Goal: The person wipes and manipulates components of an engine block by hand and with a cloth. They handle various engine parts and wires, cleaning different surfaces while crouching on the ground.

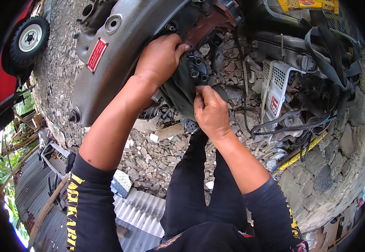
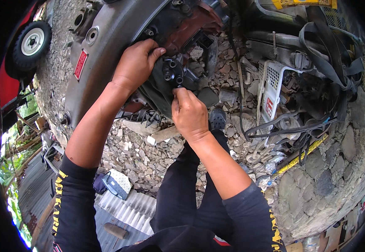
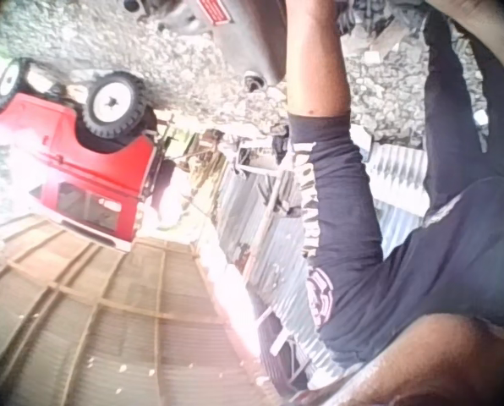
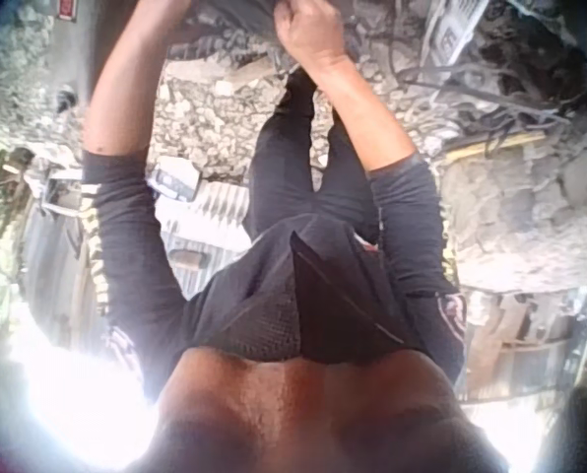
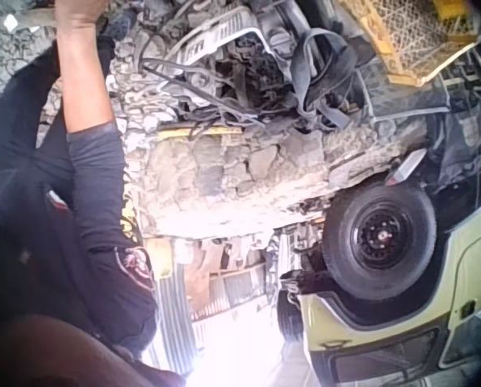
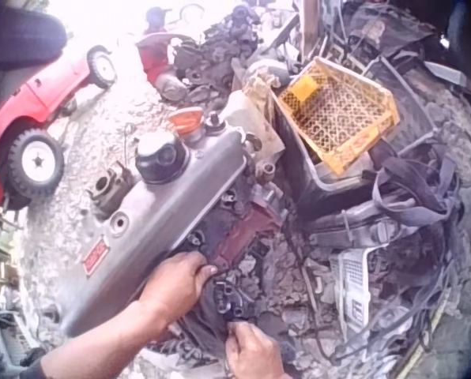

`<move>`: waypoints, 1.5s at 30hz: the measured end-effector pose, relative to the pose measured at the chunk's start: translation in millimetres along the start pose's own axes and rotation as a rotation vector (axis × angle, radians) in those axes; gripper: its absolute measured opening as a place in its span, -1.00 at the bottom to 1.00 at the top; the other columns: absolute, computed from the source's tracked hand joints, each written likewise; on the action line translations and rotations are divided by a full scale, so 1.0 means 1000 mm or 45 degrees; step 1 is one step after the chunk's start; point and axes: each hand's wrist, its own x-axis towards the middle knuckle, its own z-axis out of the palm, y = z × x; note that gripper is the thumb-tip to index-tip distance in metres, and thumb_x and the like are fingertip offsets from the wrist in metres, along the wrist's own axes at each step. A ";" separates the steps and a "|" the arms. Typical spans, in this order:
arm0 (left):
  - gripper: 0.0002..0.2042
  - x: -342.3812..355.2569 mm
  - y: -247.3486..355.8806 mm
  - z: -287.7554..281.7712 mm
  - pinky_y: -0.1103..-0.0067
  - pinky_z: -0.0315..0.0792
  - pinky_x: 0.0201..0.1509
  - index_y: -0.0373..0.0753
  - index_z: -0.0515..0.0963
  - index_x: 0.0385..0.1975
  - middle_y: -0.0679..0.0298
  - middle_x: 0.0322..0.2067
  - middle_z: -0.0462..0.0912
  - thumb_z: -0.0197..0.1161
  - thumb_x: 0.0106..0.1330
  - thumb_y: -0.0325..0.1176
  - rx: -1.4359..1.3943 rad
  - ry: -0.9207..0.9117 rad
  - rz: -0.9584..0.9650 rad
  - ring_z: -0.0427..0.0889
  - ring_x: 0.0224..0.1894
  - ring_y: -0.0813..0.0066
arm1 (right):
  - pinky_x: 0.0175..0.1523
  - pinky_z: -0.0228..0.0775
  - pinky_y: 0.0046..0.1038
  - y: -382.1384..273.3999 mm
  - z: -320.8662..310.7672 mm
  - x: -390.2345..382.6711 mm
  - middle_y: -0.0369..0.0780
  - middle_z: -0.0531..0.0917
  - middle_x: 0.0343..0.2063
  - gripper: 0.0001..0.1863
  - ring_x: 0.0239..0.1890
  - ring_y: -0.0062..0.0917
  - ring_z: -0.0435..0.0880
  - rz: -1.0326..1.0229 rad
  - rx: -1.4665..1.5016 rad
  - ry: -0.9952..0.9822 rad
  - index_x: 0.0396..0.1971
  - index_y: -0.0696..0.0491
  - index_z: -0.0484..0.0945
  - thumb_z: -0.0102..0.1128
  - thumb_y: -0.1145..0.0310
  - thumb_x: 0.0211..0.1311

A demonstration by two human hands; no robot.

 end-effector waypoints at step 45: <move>-0.69 -0.144 -0.068 -0.071 0.52 0.22 0.21 -0.38 0.29 0.10 0.11 0.04 0.42 -0.17 0.47 -0.35 -0.939 1.632 -0.417 0.39 0.09 0.41 | 0.15 0.25 -0.12 -0.098 -0.017 0.120 -0.07 0.57 -0.04 -0.69 0.14 -0.25 0.47 -0.426 -1.137 -1.043 -0.13 0.08 0.56 -0.02 0.30 0.19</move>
